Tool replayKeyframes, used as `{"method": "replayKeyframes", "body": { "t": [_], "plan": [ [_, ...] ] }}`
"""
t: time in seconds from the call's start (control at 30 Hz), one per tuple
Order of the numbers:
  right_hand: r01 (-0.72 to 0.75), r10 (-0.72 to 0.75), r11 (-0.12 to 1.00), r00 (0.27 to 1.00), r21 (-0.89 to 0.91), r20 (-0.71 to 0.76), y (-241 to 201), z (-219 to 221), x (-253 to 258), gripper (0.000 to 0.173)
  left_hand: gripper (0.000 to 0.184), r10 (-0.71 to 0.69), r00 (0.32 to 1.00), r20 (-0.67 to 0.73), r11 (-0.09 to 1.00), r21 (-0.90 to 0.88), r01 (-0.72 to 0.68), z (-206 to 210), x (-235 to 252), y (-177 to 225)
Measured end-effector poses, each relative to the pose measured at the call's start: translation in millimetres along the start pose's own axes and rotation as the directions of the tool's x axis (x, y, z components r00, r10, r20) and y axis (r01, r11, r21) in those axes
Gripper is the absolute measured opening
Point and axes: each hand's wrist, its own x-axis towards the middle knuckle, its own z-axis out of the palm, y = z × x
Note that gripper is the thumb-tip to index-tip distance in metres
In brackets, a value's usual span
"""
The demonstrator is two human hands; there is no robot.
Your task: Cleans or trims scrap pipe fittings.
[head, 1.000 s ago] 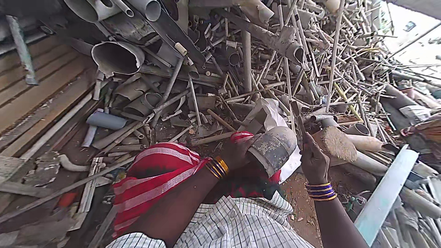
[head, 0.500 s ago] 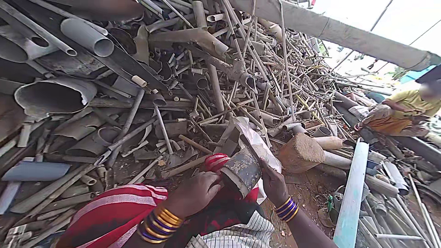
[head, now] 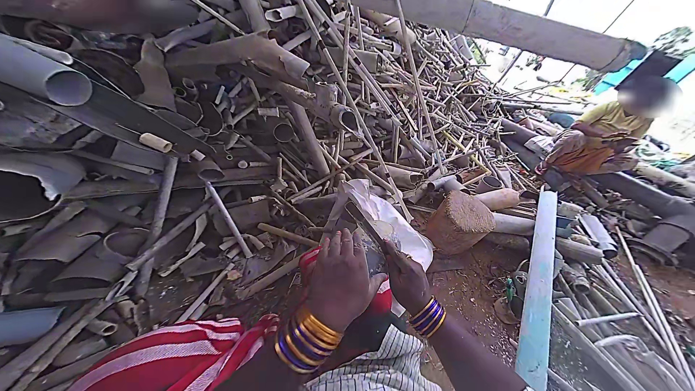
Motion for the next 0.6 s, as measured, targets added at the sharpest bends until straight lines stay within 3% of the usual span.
{"method": "replayKeyframes", "body": {
  "t": [0.1,0.23,0.3,0.37,0.43,0.5,0.6],
  "plan": [
    [-0.035,0.035,0.999,0.999,0.028,0.011,2.7,-3.6,0.0,0.038,0.114,-0.092,0.973,0.213,0.995,-0.021,0.098,6.8,18.5,5.8],
    [0.011,-0.011,0.999,1.0,0.044,0.016,22.0,-17.1,6.1,0.036,0.122,-0.069,0.983,0.169,0.992,-0.09,0.085,20.6,13.3,6.7],
    [-0.085,0.086,0.996,0.996,0.011,-0.02,33.9,-19.7,16.4,0.036,0.12,-0.05,0.988,0.144,0.993,-0.099,0.065,25.3,7.3,7.3],
    [-0.345,0.343,0.939,0.936,0.011,0.084,45.2,-24.3,31.3,0.039,0.117,-0.007,0.998,0.055,0.995,-0.099,0.013,32.7,2.5,10.3],
    [-0.56,0.552,0.827,0.79,-0.053,0.268,53.6,-29.1,44.3,0.042,0.115,0.007,0.999,0.04,0.995,-0.098,-0.003,35.8,0.7,13.0],
    [-0.616,0.61,0.781,0.713,-0.108,0.347,56.7,-29.7,48.2,0.042,0.114,0.016,0.999,0.034,0.996,-0.086,-0.013,36.6,0.7,14.0],
    [-0.586,0.58,0.804,0.734,-0.102,0.354,42.3,-34.3,43.5,0.043,0.114,0.033,0.999,-0.039,0.996,-0.082,-0.036,42.3,0.7,12.9]
  ]
}}
